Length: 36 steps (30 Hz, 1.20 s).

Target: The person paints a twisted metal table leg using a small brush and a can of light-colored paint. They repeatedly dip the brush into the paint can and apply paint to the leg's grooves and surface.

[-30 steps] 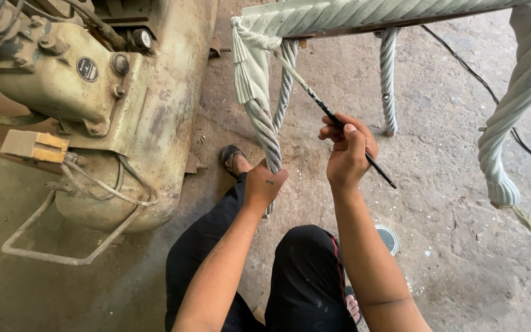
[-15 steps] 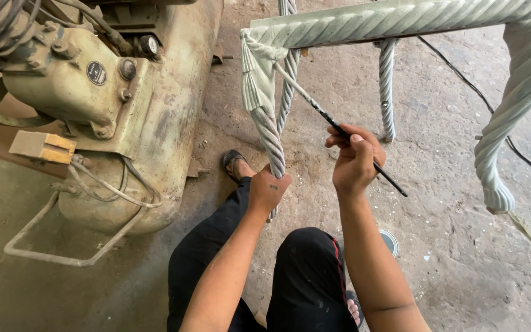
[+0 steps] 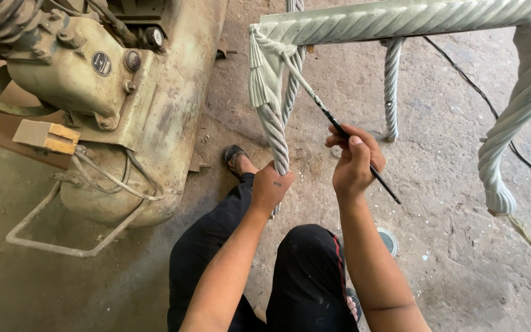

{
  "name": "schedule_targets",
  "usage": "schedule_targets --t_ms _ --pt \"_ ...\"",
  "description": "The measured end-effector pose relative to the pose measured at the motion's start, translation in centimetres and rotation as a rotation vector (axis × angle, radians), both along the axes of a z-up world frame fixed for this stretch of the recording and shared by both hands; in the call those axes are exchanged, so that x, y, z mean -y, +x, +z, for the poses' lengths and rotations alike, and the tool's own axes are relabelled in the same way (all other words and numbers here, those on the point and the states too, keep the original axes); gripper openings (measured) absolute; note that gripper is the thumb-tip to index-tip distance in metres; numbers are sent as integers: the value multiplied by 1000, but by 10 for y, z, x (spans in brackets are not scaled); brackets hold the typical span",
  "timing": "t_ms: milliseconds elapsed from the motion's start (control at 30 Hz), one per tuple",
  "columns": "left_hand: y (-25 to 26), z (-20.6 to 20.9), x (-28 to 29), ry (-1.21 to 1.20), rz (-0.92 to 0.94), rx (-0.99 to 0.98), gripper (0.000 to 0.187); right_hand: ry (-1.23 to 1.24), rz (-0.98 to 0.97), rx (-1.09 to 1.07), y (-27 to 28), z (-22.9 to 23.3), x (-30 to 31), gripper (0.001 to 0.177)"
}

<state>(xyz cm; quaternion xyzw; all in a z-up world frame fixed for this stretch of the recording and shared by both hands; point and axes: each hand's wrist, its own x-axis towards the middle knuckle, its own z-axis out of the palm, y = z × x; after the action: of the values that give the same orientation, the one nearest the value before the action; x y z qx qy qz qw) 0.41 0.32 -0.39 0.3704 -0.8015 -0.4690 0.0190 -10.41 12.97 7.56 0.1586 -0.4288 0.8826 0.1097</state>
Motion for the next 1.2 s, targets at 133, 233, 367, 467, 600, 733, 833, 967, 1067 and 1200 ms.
schedule_targets --t_ms 133,233,367,467,600,733,833,967,1067,1200 --pt "-3 6 1 5 -4 1 37 37 -26 -9 -3 -2 -4 28" --pt "-1 9 -1 20 -1 15 33 18 -17 -26 4 -5 -7 29" --pt "-1 -1 1 35 -21 1 35 34 26 -13 1 -14 -7 28" --pt "1 0 1 31 -35 30 39 60 72 42 1 -38 -28 29" --pt "-2 17 2 31 -54 25 40 225 52 101 -9 -41 -54 28" --pt "1 6 2 27 -61 -24 37 241 107 70 -17 -2 -41 29" --pt "6 1 -1 11 -54 -28 32 200 106 -9 -16 31 -34 31" --pt "6 0 -2 -27 -65 -64 29 199 114 -29 -1 42 -32 32" --pt "5 -11 0 -46 -56 -62 32 306 110 -50 14 24 -49 31" --pt "7 -10 -7 -43 -36 -71 38 504 93 -56 45 30 -87 31"
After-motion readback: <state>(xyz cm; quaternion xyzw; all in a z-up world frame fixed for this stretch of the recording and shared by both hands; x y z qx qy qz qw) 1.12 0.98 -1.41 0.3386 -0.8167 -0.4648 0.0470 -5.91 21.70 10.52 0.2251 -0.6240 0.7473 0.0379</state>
